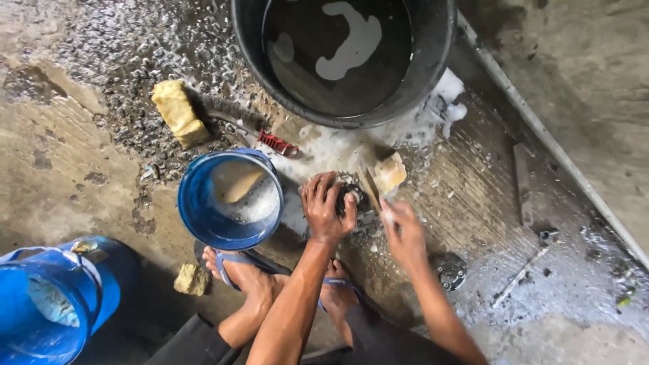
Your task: Cleaning a car alternator using a brush, sponge, and soapy water on a workshop floor.
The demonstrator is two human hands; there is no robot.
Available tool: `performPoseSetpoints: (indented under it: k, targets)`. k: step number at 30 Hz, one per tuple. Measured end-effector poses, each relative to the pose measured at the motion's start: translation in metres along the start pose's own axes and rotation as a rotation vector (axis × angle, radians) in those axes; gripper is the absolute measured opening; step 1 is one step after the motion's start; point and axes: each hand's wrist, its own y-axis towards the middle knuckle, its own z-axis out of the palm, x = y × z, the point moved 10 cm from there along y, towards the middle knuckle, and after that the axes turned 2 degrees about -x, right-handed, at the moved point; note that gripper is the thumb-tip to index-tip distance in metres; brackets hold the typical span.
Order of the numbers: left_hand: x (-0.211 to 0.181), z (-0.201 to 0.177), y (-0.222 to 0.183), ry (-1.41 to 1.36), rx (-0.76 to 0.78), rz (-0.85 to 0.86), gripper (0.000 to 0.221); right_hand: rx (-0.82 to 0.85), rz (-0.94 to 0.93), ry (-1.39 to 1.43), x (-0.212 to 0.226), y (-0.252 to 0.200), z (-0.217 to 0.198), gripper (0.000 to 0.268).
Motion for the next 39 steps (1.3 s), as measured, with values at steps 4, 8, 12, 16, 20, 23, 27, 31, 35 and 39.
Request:
performPoseSetpoints:
  k: [4,8,12,16,20,23,27,31,35,39]
  targets:
    - [-0.001,0.0,-0.001,-0.004,0.017,0.01,0.029,0.017,-0.138,0.026,-0.024,0.068,0.032,0.02]
    - [-0.005,-0.005,0.0,-0.013,-0.007,0.012,0.027,0.241,-0.065,0.077,-0.006,0.061,0.0,0.023]
    - [0.011,0.001,-0.014,0.047,-0.05,0.034,0.026,0.307,-0.082,-0.044,-0.022,0.061,0.01,0.031]
    - [0.003,-0.008,-0.001,0.016,-0.034,0.033,0.025,0.351,-0.118,0.088,0.006,0.1,0.034,0.027]
    - [0.002,-0.008,0.001,0.022,-0.065,0.04,0.026,0.375,-0.203,0.132,-0.016,0.083,-0.005,0.029]
    - [0.003,-0.007,0.0,0.027,-0.069,0.035,0.026,0.403,-0.301,0.099,-0.008,0.097,0.018,0.03]
    - [-0.003,-0.007,-0.004,0.015,-0.051,0.007,0.029,0.563,-0.342,0.121,0.066,0.124,0.04,0.031]
    - [0.004,-0.01,-0.006,0.055,-0.098,0.032,0.027,0.473,-0.369,0.13,-0.015,0.094,0.013,0.03]
    - [0.007,-0.007,-0.009,0.062,-0.112,0.033,0.027,0.432,-0.392,0.102,-0.007,0.11,0.035,0.027]
    - [0.002,-0.01,-0.007,0.0,-0.057,0.007,0.029,0.442,-0.488,0.148,0.018,0.114,0.052,0.026]
